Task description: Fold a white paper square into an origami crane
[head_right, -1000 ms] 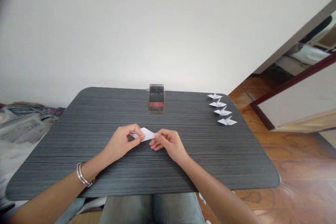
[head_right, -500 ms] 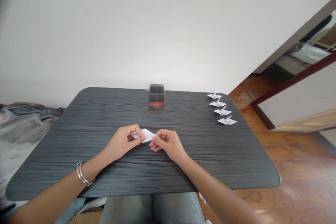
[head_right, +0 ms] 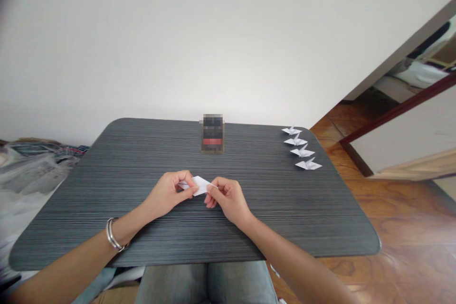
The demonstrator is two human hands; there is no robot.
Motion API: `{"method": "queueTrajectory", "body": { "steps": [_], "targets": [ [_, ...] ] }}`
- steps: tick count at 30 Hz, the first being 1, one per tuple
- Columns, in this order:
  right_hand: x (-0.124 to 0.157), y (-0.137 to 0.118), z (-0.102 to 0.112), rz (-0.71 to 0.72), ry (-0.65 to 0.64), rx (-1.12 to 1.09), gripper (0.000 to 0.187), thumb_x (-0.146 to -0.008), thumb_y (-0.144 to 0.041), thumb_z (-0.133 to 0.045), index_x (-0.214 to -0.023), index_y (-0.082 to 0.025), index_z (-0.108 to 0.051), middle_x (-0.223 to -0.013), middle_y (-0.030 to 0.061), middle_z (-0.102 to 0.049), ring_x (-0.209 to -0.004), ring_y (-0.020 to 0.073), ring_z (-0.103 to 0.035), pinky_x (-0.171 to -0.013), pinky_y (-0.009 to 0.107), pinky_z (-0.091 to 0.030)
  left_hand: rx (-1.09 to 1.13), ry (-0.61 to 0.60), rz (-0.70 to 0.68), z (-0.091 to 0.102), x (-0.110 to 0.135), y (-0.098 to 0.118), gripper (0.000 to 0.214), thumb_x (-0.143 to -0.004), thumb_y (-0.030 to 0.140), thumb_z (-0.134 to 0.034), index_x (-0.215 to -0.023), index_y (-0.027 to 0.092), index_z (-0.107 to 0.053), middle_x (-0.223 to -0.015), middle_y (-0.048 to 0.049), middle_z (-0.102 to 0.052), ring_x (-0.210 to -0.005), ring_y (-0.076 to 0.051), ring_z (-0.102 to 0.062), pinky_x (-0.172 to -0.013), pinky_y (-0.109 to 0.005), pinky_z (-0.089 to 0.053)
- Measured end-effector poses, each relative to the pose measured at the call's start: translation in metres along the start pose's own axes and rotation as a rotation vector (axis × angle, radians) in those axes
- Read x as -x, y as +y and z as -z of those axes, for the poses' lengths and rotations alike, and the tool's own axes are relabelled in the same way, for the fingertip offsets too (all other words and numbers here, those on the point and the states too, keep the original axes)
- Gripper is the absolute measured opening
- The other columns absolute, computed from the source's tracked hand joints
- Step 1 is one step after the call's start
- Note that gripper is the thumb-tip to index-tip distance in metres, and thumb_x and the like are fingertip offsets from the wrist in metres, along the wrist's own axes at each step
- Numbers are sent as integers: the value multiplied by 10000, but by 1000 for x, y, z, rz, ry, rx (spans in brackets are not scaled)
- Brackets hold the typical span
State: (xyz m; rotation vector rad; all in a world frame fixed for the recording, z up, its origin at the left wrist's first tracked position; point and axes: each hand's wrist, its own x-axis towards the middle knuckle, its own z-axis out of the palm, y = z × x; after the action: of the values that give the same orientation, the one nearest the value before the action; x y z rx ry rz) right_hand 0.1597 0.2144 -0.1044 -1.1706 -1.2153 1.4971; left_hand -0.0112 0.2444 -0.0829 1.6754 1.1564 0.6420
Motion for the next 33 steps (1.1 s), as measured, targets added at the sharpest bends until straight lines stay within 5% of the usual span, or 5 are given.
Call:
{"method": "queueTrajectory", "body": {
  "steps": [7,33],
  "targets": [
    [-2,5,3,16,-14,41,250,-694,-384,-677,-671,-149,-596,-586,5,-646,-513,104,-599,-529,221,-497,3,-47,37,2,0,-2,146,-710,256,-567,-643,131,-534,-537,18,-562,-470,-89,-496,-461,-185,-366],
    [-1,2,-1,-26,-17,68,301,-710,-422,-633,-599,-163,-527,-513,-10,-595,-422,86,-529,-453,207,-441,290,-140,-2,-2,-1,-8,181,-717,187,-589,-755,176,-411,-651,39,-529,-548,-84,-501,-519,-193,-376]
  ]
}}
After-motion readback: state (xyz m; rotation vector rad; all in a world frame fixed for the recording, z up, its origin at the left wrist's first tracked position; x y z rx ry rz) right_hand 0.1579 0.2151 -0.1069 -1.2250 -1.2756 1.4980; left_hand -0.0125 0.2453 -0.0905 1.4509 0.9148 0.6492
